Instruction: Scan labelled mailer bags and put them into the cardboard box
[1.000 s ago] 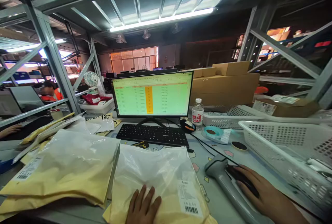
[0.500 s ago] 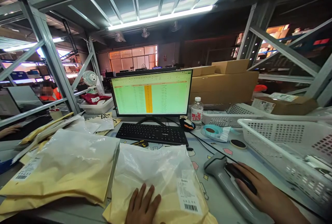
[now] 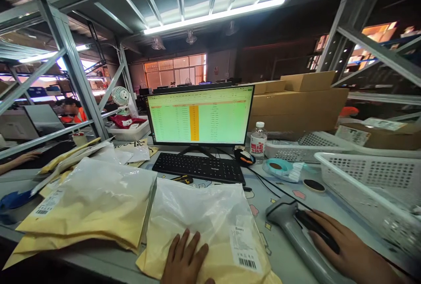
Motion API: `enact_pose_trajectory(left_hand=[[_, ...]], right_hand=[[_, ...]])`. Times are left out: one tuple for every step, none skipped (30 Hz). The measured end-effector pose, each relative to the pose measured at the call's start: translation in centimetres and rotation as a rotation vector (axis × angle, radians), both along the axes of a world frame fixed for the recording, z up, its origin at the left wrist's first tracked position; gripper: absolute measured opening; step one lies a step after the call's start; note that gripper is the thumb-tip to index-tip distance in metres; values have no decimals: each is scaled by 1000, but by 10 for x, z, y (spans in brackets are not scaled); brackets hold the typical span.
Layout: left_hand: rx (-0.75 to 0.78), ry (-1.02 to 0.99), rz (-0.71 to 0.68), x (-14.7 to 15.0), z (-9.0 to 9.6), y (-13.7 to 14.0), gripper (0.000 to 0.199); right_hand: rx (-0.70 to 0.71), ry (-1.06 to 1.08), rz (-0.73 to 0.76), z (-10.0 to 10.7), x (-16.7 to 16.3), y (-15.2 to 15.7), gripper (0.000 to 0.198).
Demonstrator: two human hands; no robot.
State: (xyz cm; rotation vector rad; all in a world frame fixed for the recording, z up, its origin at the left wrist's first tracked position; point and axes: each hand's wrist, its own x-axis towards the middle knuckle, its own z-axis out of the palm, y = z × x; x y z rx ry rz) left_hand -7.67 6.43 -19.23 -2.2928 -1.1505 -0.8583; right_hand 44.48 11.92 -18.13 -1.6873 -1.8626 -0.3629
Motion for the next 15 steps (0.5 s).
enact_pose_trajectory(left_hand=[[-8, -3, 2, 0, 0, -1, 49], [-16, -7, 3, 1, 1, -1, 48], [-24, -11, 4, 1, 2, -2, 49], [-31, -15, 3, 1, 2, -2, 49], [-35, -19, 2, 2, 3, -3, 50], [-35, -24, 2, 2, 3, -3, 51], [-33, -30, 2, 3, 3, -3, 52], [-30, -35, 3, 3, 3, -3, 52], [-27, -38, 3, 4, 3, -3, 53], [-23, -39, 4, 4, 3, -3, 53], [-18, -38, 5, 4, 2, -2, 52], [-12, -35, 6, 4, 2, -2, 52], [-5, -30, 8, 4, 1, -2, 51], [3, -26, 11, 3, 1, -1, 51], [9, -21, 13, 3, 0, -1, 51]], right_hand=[[8, -2, 11, -2, 2, 1, 65], [17, -4, 23, -4, 4, 2, 64], [24, -7, 32, -6, 6, 3, 63], [28, -9, 40, -8, 8, 4, 62], [28, -12, 49, -10, 10, 5, 61], [32, -14, 55, -12, 11, 6, 60], [35, -17, 61, -13, 13, 6, 59], [41, -20, 67, -15, 14, 7, 59], [49, -22, 75, -16, 15, 7, 58], [58, -23, 82, -16, 16, 7, 57], [62, -22, 88, -16, 16, 7, 56], [60, -20, 91, -16, 16, 7, 56], [52, -15, 93, -16, 16, 7, 55], [46, -8, 91, -15, 16, 6, 55], [40, -3, 89, -15, 16, 6, 55]])
